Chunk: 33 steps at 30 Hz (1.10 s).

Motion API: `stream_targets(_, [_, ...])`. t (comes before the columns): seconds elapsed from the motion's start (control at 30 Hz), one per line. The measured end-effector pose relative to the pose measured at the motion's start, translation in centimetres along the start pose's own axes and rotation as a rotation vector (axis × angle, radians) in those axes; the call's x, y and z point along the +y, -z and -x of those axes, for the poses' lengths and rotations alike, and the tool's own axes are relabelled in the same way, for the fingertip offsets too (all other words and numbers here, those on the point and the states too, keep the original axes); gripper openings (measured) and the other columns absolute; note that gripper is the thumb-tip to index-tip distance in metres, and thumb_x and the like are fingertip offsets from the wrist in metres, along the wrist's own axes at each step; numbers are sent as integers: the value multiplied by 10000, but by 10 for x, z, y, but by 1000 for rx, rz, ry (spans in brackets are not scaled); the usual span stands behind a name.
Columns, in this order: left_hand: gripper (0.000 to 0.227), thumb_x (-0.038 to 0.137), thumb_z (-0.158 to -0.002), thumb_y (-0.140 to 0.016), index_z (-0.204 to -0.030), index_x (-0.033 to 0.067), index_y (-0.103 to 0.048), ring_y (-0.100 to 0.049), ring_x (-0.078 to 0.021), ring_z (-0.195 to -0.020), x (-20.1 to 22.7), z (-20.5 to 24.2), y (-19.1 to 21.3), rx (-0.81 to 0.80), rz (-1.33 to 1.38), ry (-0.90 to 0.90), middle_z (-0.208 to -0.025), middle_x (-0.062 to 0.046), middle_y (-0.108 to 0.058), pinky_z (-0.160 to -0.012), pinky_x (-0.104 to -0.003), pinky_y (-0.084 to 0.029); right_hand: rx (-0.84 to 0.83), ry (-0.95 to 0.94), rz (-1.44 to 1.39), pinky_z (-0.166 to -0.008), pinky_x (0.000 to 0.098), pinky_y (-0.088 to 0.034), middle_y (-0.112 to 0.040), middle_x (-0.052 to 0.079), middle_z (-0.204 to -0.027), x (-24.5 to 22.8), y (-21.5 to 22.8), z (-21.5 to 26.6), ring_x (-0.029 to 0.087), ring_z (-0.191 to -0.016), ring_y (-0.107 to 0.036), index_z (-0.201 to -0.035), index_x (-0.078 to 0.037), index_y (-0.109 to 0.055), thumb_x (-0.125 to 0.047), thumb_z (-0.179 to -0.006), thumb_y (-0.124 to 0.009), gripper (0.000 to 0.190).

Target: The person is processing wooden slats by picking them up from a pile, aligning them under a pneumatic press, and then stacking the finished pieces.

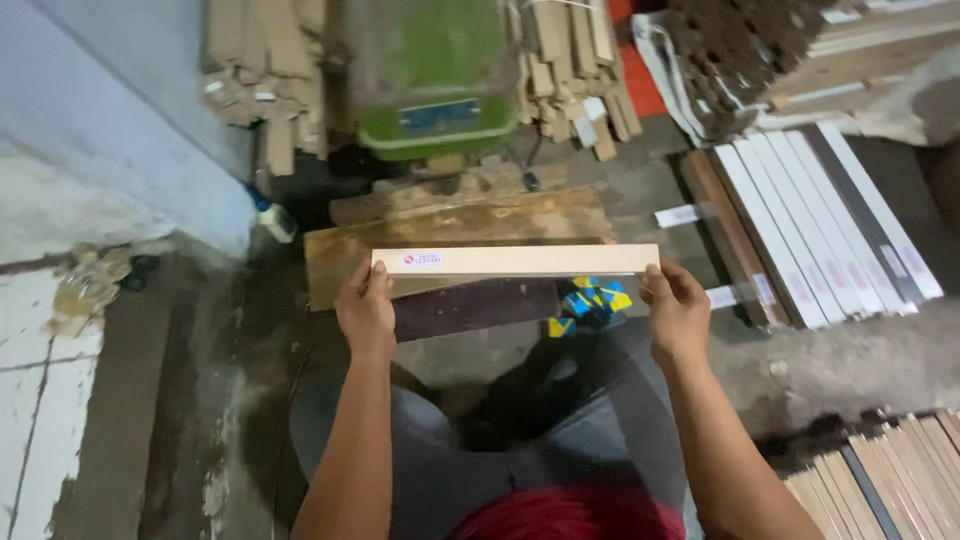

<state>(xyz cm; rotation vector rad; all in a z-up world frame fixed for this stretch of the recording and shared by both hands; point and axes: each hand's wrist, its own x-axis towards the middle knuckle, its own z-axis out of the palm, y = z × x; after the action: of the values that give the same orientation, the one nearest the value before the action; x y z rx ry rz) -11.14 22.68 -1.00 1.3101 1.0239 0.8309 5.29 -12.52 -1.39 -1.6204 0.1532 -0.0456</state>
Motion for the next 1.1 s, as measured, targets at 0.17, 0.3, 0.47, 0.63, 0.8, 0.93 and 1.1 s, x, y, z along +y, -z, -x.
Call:
stream_targets(0.17, [467, 328, -1009, -719, -1342, 5, -669, -716, -386, -1067, -15, -38, 27, -2, -132, -71, -1175, -257, -685, -899, -488, -599, -64, 60, 50, -788, 401, -598, -700, 226, -1007, 16, -58, -28, 231, -920, -659, -1186, 37, -706, -218, -985, -777, 333])
stream_targets(0.3, [345, 366, -968, -671, -1227, 161, -769, -665, -447, -1103, -59, -86, 31, 34, -347, -263, -1130, -220, -735, -900, -530, -509, -87, 175, 54, -708, 326, -562, -675, 99, -886, 57, -93, -69, 172, -836, -606, -1083, -15, -746, -156, -971, -779, 183])
stream_targets(0.47, [345, 237, -986, -725, -1235, -2, -733, -669, -394, -1149, -91, -108, 19, 64, -120, -291, -1162, -302, -708, -953, -491, -528, -161, 205, 191, -746, 466, -523, -718, 260, -946, 25, -127, -58, 286, -918, -648, -1087, 27, -751, -173, -996, -711, 223])
stream_targets(0.63, [456, 204, -1006, -690, -1292, -146, -625, -592, -494, -1232, -66, -108, 19, 15, -58, -233, -1250, -414, -623, -1003, -544, -507, -148, 122, 363, -805, 425, -535, -753, 124, -949, 63, -139, -94, 252, -965, -717, -1086, -174, -798, -250, -971, -738, 151])
stream_targets(0.8, [321, 255, -1026, -689, -1193, -12, -754, -724, -383, -1040, -61, -128, 10, 88, -385, -184, -1081, -231, -742, -841, -456, -591, -197, 126, 280, -803, 409, -535, -740, 158, -961, 68, -149, -105, 235, -907, -686, -1099, -118, -786, -208, -1008, -712, 148])
stream_targets(0.93, [376, 366, -1016, -711, -1093, 1, -754, -728, -318, -1011, -62, -130, 3, 120, -433, -103, -1042, -208, -739, -838, -454, -581, -182, 125, 269, -795, 396, -540, -733, 150, -945, 76, -157, -119, 210, -875, -657, -1099, -100, -781, -213, -1002, -725, 159])
stream_targets(1.1, [374, 268, -1059, -637, -1201, -70, -711, -686, -462, -1079, -37, -122, -8, 78, -428, -150, -1122, -280, -715, -889, -558, -549, -195, 180, 221, -742, 377, -507, -679, 126, -891, 90, -163, -127, 196, -836, -593, -1162, 21, -736, -159, -1050, -681, 219])
